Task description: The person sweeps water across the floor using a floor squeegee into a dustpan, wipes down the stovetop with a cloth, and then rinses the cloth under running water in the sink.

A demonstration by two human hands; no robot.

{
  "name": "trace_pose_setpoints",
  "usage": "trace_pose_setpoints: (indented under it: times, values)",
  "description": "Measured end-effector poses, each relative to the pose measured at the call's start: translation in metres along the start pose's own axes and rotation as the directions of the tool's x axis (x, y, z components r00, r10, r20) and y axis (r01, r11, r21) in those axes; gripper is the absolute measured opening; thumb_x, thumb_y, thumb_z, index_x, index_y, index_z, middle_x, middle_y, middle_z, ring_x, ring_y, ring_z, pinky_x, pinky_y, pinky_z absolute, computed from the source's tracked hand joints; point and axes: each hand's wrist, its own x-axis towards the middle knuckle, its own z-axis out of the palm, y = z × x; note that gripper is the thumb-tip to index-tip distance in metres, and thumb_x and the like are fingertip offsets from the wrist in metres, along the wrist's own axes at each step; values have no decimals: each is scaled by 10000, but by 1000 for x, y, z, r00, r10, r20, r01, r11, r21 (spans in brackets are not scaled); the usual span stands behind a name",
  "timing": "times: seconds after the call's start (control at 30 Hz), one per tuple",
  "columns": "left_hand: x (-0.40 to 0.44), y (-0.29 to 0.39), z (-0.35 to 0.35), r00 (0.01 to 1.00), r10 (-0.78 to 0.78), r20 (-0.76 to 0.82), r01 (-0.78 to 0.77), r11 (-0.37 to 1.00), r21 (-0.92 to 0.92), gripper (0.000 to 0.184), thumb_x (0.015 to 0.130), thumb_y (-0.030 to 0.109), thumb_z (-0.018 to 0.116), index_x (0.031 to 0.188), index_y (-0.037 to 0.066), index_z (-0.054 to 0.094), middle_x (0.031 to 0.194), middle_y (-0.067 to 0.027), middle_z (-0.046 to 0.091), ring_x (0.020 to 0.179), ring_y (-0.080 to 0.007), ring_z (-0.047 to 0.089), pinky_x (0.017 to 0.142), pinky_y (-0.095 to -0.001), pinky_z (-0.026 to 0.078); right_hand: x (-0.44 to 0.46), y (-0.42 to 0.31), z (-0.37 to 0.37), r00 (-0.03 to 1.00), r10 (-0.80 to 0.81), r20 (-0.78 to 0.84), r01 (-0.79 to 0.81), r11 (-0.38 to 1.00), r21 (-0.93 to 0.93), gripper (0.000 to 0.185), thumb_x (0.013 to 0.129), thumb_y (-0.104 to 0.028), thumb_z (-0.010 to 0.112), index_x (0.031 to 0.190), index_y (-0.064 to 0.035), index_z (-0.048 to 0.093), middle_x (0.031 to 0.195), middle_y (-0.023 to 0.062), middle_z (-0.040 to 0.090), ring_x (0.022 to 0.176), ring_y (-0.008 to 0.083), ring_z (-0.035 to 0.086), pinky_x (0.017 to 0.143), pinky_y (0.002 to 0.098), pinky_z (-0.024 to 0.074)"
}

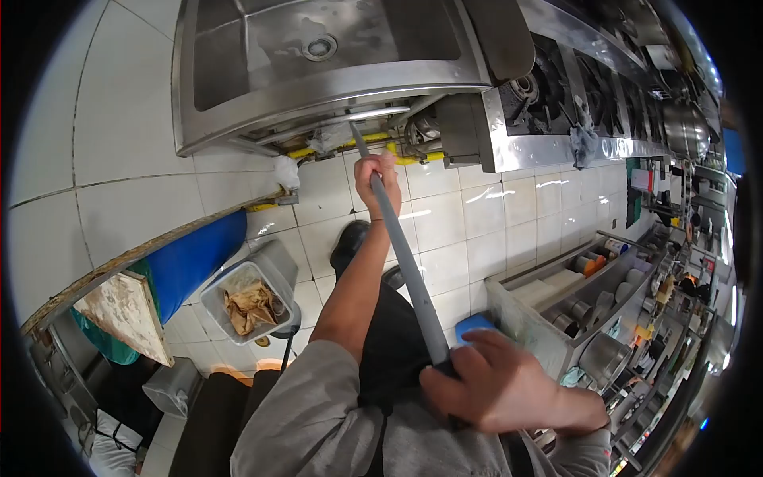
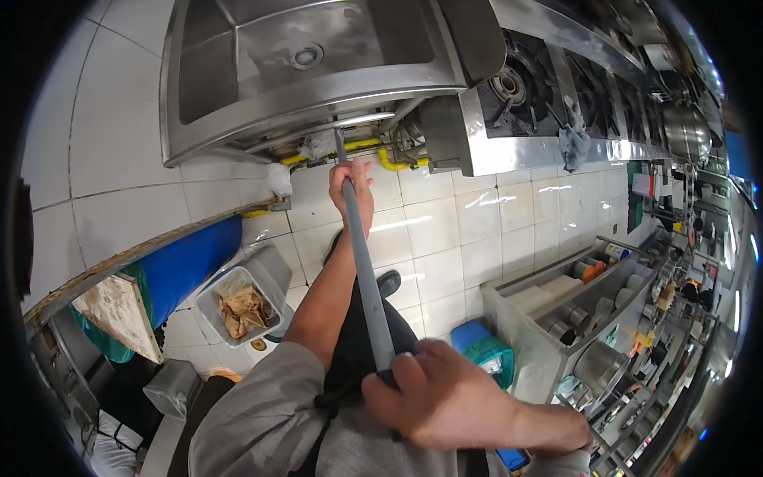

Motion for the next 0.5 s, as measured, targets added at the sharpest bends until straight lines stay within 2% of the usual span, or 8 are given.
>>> trace_pose_setpoints:
  times: [0.1,0.17,0.23,0.3,0.33,0.37,0.43,0.5]
  values:
    - [9,-33,-5,975,221,31,-223,968,115,389,913,155,786,706,55,472,728,-74,517,681,-232,507,603,-357,429,-7,23,17,957,106,-272,-60,983,172,391,613,-134,786,988,-86,686,652,1,456,533,175,530,547,324,500]
    - [11,-4,-5,963,188,193,-237,933,270,429,871,210,825,678,56,474,683,-83,500,634,-261,501,594,-374,432,-11,31,16,872,228,-434,-111,954,278,354,621,19,761,951,-95,701,708,50,624,570,202,633,515,323,498]
    - [14,2,10,953,143,267,-218,936,276,420,849,234,833,676,57,495,692,-108,516,650,-295,535,592,-399,445,-23,28,5,795,413,-445,-259,894,366,264,661,55,711,894,-67,704,702,67,659,570,211,650,523,305,505]
    - [17,5,30,940,167,297,-240,943,232,401,838,244,832,676,60,514,708,-125,541,662,-326,560,588,-424,453,-28,34,-1,734,431,-525,-267,894,360,204,687,72,673,859,-35,696,677,75,678,561,201,649,526,298,502]
    - [15,6,43,948,158,277,-228,943,242,425,843,220,832,651,45,495,659,-95,514,614,-263,512,574,-383,425,-30,31,-4,653,522,-548,-306,844,439,156,725,59,650,848,-28,689,665,76,689,553,197,651,522,290,492]
    - [13,7,56,943,211,256,-268,939,213,423,851,217,822,654,43,490,658,-103,516,626,-276,532,580,-393,432,-28,31,-17,644,562,-520,-362,822,440,115,754,38,636,846,-12,683,673,82,681,538,177,646,510,268,483]
    - [7,12,80,958,138,252,-187,965,182,433,860,226,813,652,42,480,670,-111,525,626,-294,534,581,-407,431,-15,25,-34,491,725,-483,-403,681,611,96,769,32,635,850,8,681,678,91,671,522,155,643,501,250,480]
    - [3,22,90,952,163,260,-216,958,190,430,863,228,809,658,44,480,678,-114,529,627,-305,533,579,-412,430,-15,27,-42,564,657,-500,-405,748,525,110,775,41,629,865,10,684,682,98,665,525,142,651,495,246,483]
